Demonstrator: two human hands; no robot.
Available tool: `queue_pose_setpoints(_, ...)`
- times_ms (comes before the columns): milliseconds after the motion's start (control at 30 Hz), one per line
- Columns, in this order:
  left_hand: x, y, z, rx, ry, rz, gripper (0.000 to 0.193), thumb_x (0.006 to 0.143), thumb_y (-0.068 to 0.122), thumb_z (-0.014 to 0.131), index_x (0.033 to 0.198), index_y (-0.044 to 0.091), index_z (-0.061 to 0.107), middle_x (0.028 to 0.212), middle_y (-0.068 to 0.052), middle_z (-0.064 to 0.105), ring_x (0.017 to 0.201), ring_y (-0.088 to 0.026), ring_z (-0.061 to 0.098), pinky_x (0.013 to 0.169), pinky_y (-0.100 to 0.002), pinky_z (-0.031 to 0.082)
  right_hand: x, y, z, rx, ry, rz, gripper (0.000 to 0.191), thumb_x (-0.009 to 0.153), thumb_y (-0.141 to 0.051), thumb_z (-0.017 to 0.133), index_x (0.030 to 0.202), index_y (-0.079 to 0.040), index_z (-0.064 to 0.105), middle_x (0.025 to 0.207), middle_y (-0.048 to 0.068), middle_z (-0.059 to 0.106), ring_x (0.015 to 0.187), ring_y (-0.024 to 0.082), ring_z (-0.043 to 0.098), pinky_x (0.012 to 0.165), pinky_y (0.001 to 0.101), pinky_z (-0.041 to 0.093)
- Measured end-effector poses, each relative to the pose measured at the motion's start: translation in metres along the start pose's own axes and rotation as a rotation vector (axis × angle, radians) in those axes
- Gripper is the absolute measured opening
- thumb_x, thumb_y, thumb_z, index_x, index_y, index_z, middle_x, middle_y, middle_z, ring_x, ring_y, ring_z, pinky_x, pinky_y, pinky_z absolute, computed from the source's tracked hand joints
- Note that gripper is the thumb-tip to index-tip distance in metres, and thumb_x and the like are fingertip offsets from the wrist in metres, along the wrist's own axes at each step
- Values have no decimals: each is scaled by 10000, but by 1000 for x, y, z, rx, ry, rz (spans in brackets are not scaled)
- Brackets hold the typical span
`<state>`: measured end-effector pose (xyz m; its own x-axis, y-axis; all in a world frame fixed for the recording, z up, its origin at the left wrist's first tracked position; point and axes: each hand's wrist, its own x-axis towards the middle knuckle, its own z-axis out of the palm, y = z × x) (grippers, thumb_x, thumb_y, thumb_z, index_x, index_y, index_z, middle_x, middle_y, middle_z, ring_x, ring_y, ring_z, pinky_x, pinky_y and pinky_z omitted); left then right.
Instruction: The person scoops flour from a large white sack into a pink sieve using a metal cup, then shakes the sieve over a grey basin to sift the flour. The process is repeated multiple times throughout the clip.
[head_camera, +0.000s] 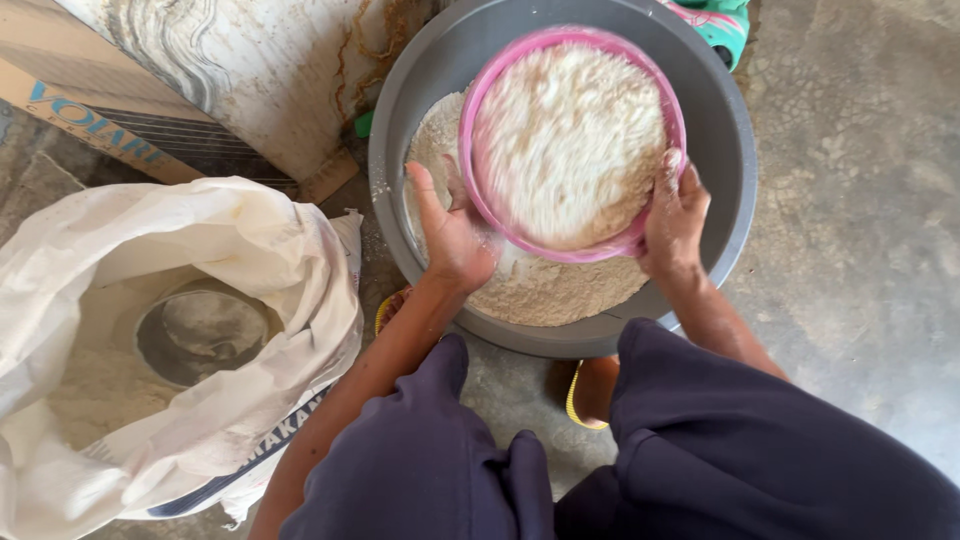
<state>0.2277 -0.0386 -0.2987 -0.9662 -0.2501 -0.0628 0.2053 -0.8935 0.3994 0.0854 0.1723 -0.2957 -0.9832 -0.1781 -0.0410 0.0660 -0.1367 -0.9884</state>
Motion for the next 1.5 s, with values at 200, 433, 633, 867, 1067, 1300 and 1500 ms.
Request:
queue_pose_setpoints(200,-1,-5,-6,-97,135,-52,1181,798,928,344,1635,215,-84,1740,-119,-35,1586,-344,-6,1238,-566,50,0,7,-15,10,-75,-115,410,1153,-286,497,1330,78,563,1140,176,709,952,201,723,789,282,671)
queue_pose_setpoints(433,-6,-9,7,68,233,-94,1264,667,979,339,1612,277,-123,1674,-19,-58,1530,-324,-30,1158,-640,68,-10,10,-24,4,-24,-84,446,1129,-320,488,1334,72,552,1153,166,714,948,190,733,798,299,675)
queue_pose_setpoints(633,-5,-14,4,82,136,-36,1278,743,956,391,1659,203,-87,1730,-37,-16,1603,-263,1,1252,-490,17,-13,10,-29,-63,131,-27,461,1107,-352,474,1289,59,575,1083,165,724,842,191,732,686,297,639)
queue_pose_setpoints(867,-13,-15,6,52,162,-154,1202,751,914,341,1630,199,-59,1697,-94,99,1547,-319,158,1226,-558,164,-18,10,-30,65,5,12,451,1104,-316,526,1323,76,569,1141,165,721,929,192,748,781,295,687)
queue_pose_setpoints(1067,-14,-13,10,15,63,-138,1226,801,915,340,1642,95,-10,1695,-181,141,1519,-376,243,1214,-609,254,-14,11,-26,22,20,28,479,1101,-338,505,1331,78,559,1128,188,715,902,203,737,724,305,674)
queue_pose_setpoints(1300,-8,-11,13,23,146,-112,1202,803,927,324,1675,177,-26,1711,-101,66,1536,-295,154,1215,-566,149,-10,10,-27,-24,32,23,495,1077,-370,502,1315,62,546,1126,182,715,940,230,774,769,317,705)
queue_pose_setpoints(1500,-4,-9,16,18,162,-91,1159,780,870,369,1622,181,-34,1685,-144,117,1526,-338,189,1209,-571,225,-13,9,-26,58,-2,75,473,1089,-361,508,1308,54,566,1137,160,720,960,214,748,762,299,699)
